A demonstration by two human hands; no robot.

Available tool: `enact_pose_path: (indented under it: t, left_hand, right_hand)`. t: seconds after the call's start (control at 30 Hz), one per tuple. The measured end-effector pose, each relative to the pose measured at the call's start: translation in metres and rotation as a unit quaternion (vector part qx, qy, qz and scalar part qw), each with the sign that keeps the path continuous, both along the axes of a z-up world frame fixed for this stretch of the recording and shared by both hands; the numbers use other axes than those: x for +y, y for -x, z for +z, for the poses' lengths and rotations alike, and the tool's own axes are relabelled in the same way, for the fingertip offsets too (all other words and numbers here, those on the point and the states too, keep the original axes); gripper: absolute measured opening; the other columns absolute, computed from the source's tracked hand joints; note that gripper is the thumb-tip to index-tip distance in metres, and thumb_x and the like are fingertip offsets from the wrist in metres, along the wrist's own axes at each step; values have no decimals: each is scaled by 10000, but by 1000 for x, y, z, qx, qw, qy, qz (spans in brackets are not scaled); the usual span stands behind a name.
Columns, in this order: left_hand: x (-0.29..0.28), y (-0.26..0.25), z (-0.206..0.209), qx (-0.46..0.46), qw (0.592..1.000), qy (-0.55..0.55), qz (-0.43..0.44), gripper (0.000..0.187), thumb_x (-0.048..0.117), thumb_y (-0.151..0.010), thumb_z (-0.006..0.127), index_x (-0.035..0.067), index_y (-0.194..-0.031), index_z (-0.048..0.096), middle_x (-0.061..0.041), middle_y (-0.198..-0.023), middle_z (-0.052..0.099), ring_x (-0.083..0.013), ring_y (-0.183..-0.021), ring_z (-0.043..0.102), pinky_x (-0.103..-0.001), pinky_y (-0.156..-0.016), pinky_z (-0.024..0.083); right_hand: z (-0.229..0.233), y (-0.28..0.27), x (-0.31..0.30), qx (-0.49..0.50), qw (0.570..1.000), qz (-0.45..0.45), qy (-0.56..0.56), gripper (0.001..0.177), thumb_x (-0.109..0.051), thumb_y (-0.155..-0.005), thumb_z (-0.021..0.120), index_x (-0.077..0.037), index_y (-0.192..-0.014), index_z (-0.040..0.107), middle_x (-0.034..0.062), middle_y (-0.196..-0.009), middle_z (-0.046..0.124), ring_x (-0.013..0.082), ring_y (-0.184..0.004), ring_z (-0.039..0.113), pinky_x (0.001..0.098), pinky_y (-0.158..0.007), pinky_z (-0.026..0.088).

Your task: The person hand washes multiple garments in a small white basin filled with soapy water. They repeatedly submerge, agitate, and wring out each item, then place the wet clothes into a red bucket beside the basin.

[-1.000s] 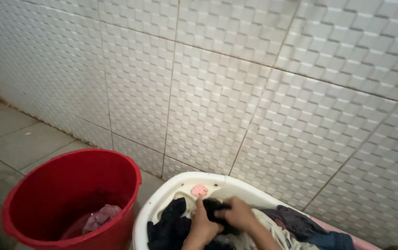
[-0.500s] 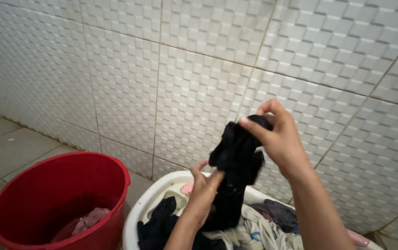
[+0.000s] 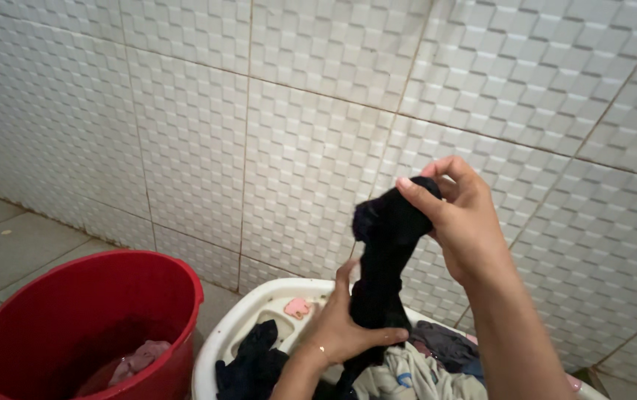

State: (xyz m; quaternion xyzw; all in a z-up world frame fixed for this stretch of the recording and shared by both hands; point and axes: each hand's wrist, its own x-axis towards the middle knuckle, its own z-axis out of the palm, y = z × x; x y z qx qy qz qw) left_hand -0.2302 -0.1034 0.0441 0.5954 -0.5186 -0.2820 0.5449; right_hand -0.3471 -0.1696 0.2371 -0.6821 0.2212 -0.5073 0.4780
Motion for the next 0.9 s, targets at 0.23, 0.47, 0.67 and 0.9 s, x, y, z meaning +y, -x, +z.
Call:
enact_pose_path:
  t: [0.23,0.47,0.67,0.9]
  left_hand:
    - [-20,11,-27,266,960,7,83,617,268,-651,934,97,-1207,729,-18,-1080,797,-132,-979,735,-292,-917,550]
    - [-38,-13,-30,637,735,228,46,332,248,-876,661,84,-1164,687,-81,-1017,731,-234,-899,705,-407,-773,587]
    - [-60,-18,-36,712,659,242,23,396,350,-940,577,37,-1175,635,-124,-1060,702,-299,-938,695,-449,-830,599]
    - [-30,-35,0,227,952,180,104,708,478,-851,654,91,-1414,469,-87,-1388,534,-255,-1312,507,-399,-1115,409]
  right_hand:
    - [1,18,-17,-163,985,22,-49,162,-63,-947,694,-107,-1049,576,64,-929,670,167,-802,683,327,-692,578]
    - [-118,37,-27,36,973,-84,-214,555,-566,-1055,546,-77,-1256,716,142,-916,497,340,-755,536,518,-611,439]
    - [-158,-6,27,104,923,89,-361,693,-699,-895,548,-253,-1423,606,19,-1322,679,225,-1109,655,519,-747,578]
    - [-117,-32,12,-27,863,92,-497,548,-691,-848,632,-229,-1138,688,20,-996,721,226,-829,666,421,-636,549]
